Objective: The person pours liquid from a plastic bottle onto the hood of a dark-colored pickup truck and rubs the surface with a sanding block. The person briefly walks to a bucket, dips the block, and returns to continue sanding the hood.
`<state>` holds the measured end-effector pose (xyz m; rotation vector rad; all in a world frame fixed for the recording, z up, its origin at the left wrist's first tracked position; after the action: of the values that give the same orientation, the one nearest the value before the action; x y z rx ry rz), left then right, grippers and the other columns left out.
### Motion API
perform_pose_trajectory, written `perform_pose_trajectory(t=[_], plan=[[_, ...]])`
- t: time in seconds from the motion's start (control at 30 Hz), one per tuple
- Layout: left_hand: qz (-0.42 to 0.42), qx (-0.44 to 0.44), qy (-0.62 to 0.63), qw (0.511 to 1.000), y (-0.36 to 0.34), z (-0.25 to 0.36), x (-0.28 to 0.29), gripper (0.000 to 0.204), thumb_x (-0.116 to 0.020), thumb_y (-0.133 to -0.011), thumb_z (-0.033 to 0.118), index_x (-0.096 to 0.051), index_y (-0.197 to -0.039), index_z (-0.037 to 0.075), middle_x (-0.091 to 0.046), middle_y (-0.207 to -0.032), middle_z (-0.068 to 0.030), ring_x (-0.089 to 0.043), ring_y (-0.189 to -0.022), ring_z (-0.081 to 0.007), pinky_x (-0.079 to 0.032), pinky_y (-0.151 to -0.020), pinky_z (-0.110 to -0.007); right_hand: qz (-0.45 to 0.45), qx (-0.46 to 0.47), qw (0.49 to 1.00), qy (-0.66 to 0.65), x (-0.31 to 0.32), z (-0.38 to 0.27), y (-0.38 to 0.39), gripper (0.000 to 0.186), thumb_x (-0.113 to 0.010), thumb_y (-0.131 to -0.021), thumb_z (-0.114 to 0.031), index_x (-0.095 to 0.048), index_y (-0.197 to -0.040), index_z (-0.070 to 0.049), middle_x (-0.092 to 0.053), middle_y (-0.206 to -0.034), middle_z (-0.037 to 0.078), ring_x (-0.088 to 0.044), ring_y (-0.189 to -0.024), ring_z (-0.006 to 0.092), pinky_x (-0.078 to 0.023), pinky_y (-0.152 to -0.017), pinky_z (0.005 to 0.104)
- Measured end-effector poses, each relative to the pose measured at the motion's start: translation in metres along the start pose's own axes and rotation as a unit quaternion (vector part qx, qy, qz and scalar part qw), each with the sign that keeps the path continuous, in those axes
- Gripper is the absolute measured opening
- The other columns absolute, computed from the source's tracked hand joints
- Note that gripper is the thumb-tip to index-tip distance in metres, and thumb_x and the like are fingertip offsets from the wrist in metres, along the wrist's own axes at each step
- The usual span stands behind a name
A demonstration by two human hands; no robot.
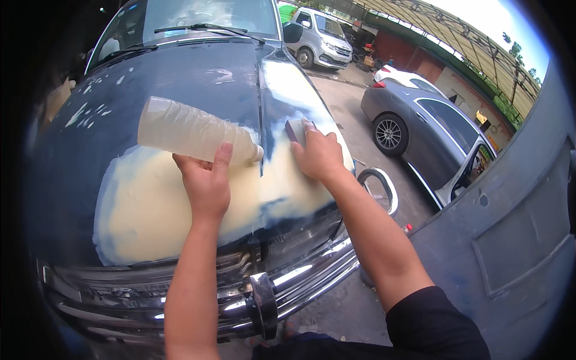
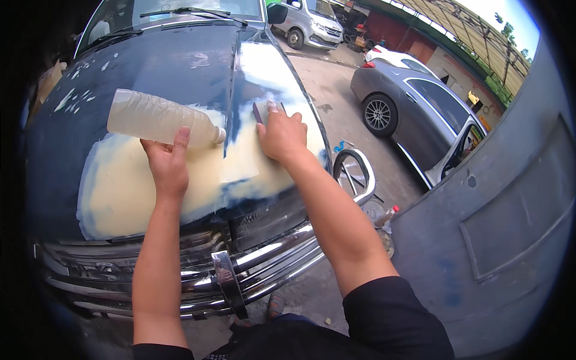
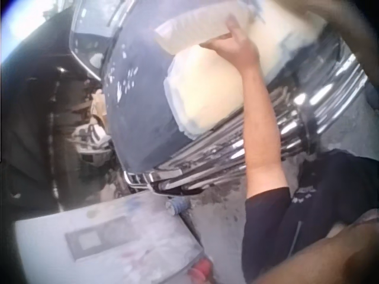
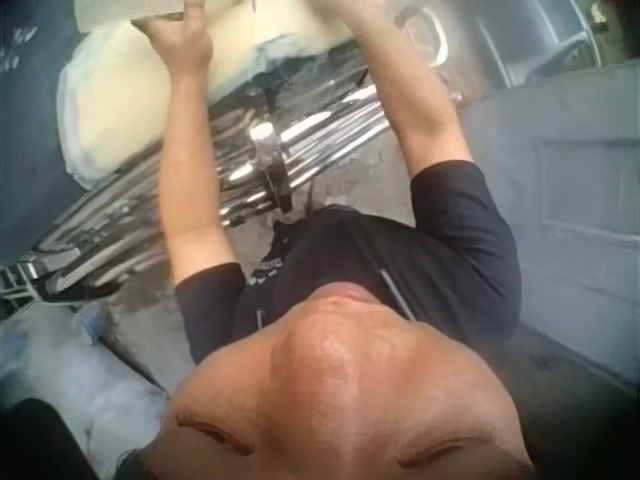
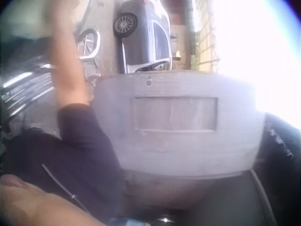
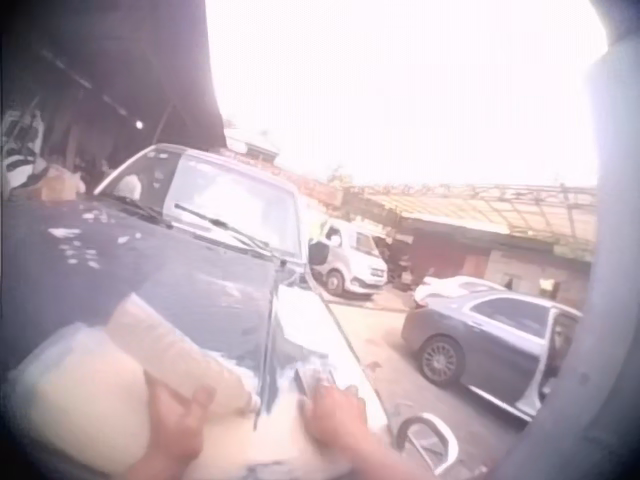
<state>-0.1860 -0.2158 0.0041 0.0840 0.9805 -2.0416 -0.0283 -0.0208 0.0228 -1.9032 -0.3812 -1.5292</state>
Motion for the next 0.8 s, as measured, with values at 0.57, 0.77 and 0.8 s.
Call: perform_pose_trajectory(t=[0.57, 0.77, 0.8], plan=[[0.012, -0.009, -0.004, 1.000, -0.001, -0.003, 0.020, 0.066, -0.066, -0.096, 0.011, -0.024, -0.145, 0.000, -0.047, -0.136, -0.0125, -0.051, -0.123, -0.0202, -0.039, -0.107, -0.034, 0.094, 0.125, 0.986, -0.058, -0.003, -0.040, 0.085, 0.063, -0.067, -0.086, -0.029, -0.050, -0.143, -0.010, -0.058, -0.138, 0.012, -0.056, -0.099, 0.0367, -0.048, -0.084, 0.0488], [0.006, 0.003, -0.014, 1.000, -0.001, -0.002, 0.010, 0.065, -0.067, -0.096, 0.012, -0.025, -0.144, -0.001, -0.047, -0.136, -0.0134, -0.050, -0.124, -0.0209, -0.038, -0.109, -0.035, 0.074, 0.057, 0.995, -0.045, -0.001, -0.020, 0.040, 0.061, -0.063, -0.089, -0.031, -0.048, -0.145, -0.010, -0.061, -0.133, 0.011, -0.056, -0.106, 0.0370, -0.047, -0.089, 0.0473], [-0.001, 0.008, -0.012, 1.000, -0.001, -0.002, 0.001, 0.065, -0.067, -0.096, 0.012, -0.025, -0.144, -0.001, -0.047, -0.136, -0.0134, -0.050, -0.124, -0.0210, -0.038, -0.109, -0.035, 0.032, 0.005, 0.999, -0.029, 0.000, 0.000, 0.006, 0.059, -0.061, -0.092, -0.031, -0.047, -0.145, -0.009, -0.063, -0.130, 0.011, -0.055, -0.110, 0.0371, -0.047, -0.092, 0.0479]])
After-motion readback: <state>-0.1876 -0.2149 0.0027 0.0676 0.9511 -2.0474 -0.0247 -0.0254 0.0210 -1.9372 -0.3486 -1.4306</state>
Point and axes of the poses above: each hand's wrist, its own y-axis away from the middle knuckle, its own x-axis out of the back of the hand, z = x × y, the point moved 10 cm from there along -y, towards the middle knuckle
